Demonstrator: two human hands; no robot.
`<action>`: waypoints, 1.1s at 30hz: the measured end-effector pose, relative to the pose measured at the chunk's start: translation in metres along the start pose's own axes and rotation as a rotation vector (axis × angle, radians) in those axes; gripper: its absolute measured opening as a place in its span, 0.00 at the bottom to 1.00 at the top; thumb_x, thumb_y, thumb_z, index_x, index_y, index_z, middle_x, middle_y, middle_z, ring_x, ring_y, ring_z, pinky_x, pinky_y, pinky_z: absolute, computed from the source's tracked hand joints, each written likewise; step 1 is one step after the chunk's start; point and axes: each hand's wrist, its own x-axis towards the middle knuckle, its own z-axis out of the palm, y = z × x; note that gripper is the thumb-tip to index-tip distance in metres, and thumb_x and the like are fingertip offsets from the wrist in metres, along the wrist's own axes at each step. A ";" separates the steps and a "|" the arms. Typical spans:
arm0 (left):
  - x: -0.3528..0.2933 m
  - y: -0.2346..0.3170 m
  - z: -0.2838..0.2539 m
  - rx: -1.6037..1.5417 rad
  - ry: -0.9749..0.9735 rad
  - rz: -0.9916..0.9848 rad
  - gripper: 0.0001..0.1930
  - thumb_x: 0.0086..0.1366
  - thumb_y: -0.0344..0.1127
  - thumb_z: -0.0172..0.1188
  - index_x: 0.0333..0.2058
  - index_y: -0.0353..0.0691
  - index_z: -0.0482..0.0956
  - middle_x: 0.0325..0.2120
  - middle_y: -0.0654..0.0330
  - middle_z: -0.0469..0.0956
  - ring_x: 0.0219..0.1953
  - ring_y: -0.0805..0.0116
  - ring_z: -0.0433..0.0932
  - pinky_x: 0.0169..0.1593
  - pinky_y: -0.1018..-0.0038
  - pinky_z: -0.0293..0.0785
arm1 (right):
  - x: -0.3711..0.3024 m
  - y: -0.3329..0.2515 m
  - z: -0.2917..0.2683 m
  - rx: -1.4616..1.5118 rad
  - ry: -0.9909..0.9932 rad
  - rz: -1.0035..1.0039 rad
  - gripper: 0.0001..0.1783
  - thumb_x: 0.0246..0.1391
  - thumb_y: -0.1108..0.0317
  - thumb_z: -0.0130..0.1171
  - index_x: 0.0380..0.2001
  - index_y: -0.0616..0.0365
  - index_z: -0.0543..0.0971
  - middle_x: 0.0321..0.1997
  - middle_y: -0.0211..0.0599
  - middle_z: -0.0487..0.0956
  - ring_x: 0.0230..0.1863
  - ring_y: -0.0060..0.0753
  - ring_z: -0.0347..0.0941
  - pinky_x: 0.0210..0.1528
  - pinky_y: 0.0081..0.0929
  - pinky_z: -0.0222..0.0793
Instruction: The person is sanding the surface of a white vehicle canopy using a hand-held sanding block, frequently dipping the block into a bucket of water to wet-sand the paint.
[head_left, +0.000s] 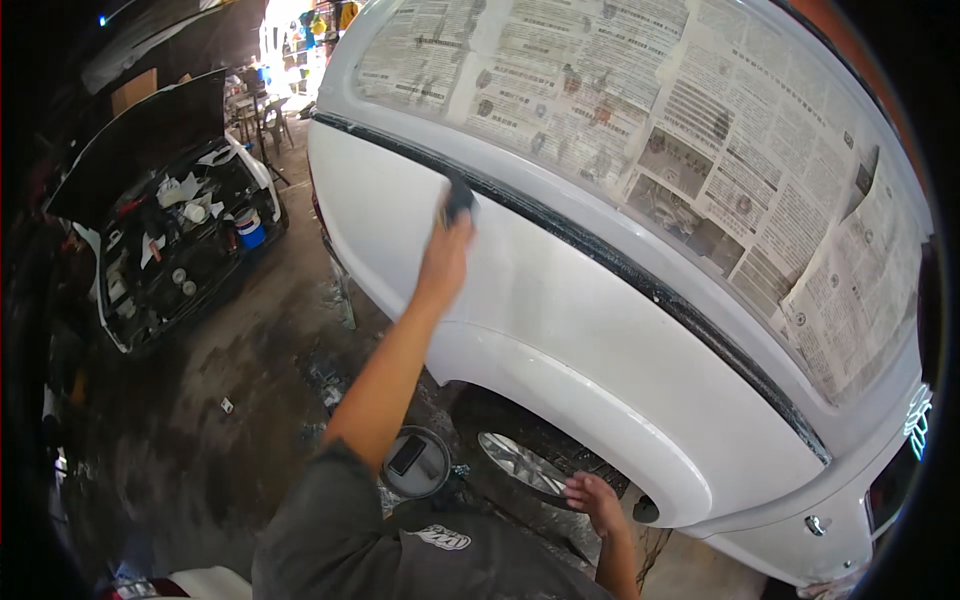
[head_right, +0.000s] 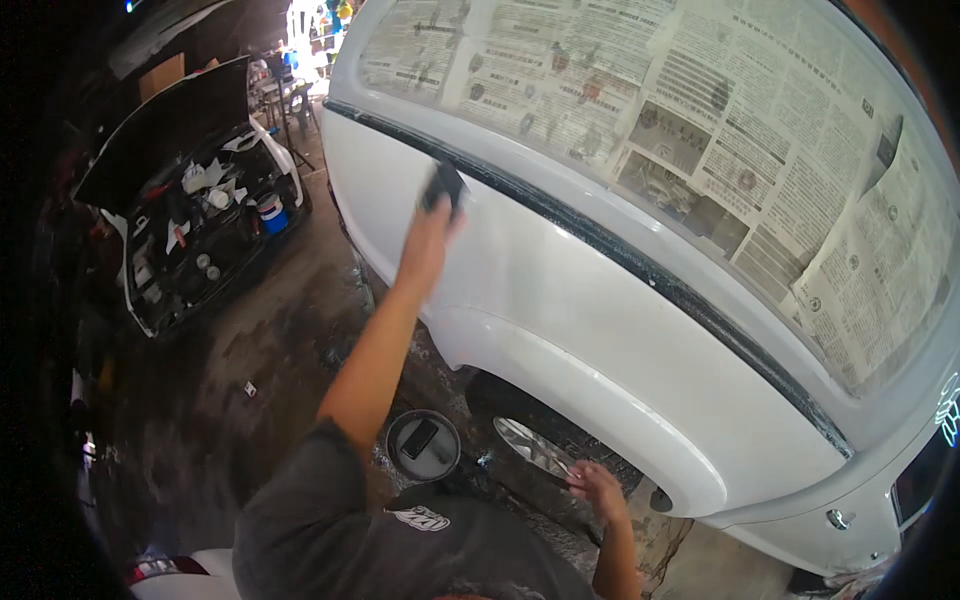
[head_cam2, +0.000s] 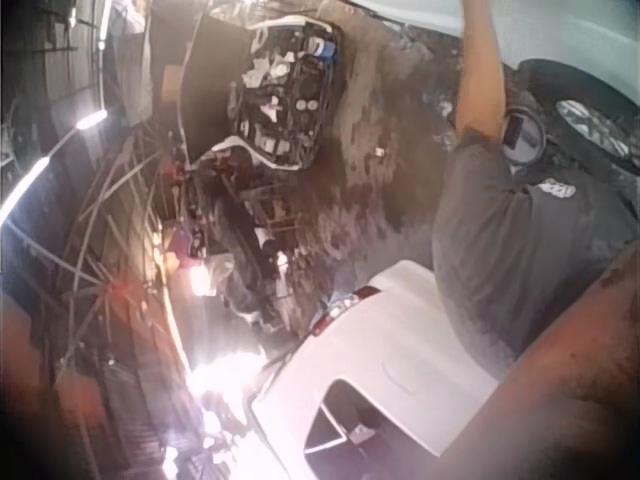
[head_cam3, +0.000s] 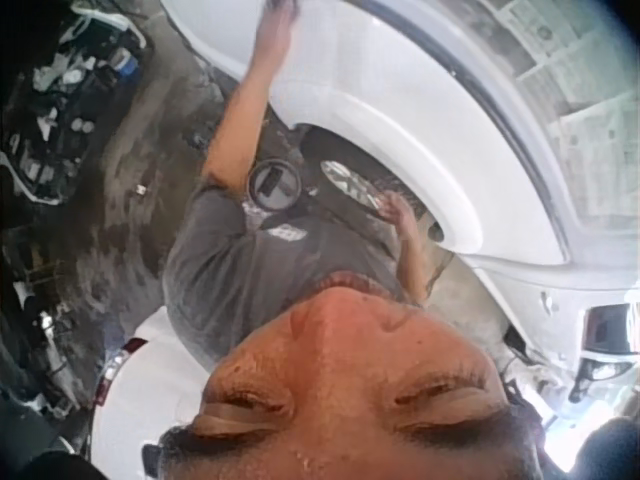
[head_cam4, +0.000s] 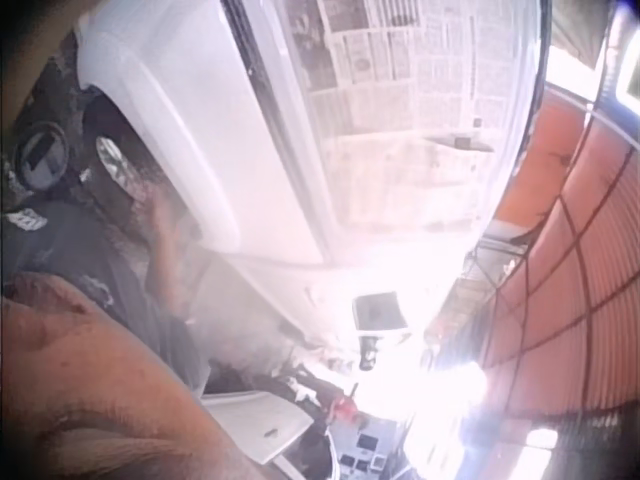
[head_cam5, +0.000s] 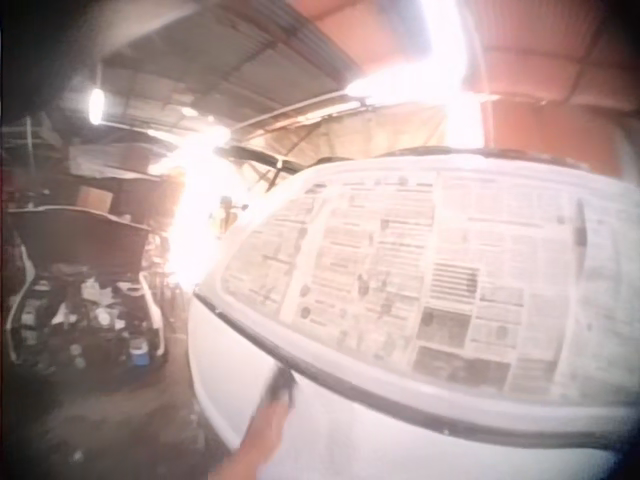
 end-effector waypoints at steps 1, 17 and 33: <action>0.031 0.008 0.002 0.008 0.009 0.006 0.28 0.80 0.43 0.47 0.70 0.31 0.58 0.65 0.54 0.67 0.61 0.64 0.73 0.66 0.68 0.72 | -0.003 0.018 -0.011 -0.086 0.059 0.043 0.27 0.69 0.53 0.55 0.59 0.66 0.74 0.55 0.47 0.81 0.51 0.38 0.80 0.54 0.35 0.77; 0.172 -0.015 0.005 0.575 0.405 0.200 0.41 0.78 0.52 0.38 0.72 0.18 0.43 0.74 0.29 0.38 0.79 0.41 0.34 0.77 0.50 0.25 | -0.020 0.147 -0.065 -0.403 0.399 0.219 0.20 0.67 0.57 0.51 0.54 0.59 0.77 0.44 0.37 0.84 0.40 0.34 0.82 0.39 0.31 0.77; 0.168 -0.055 0.003 0.558 0.207 0.244 0.39 0.79 0.51 0.36 0.70 0.17 0.47 0.73 0.28 0.43 0.78 0.38 0.38 0.77 0.46 0.31 | -0.031 0.198 -0.061 -0.494 0.353 0.351 0.20 0.68 0.53 0.51 0.47 0.60 0.77 0.40 0.43 0.82 0.36 0.38 0.82 0.36 0.36 0.78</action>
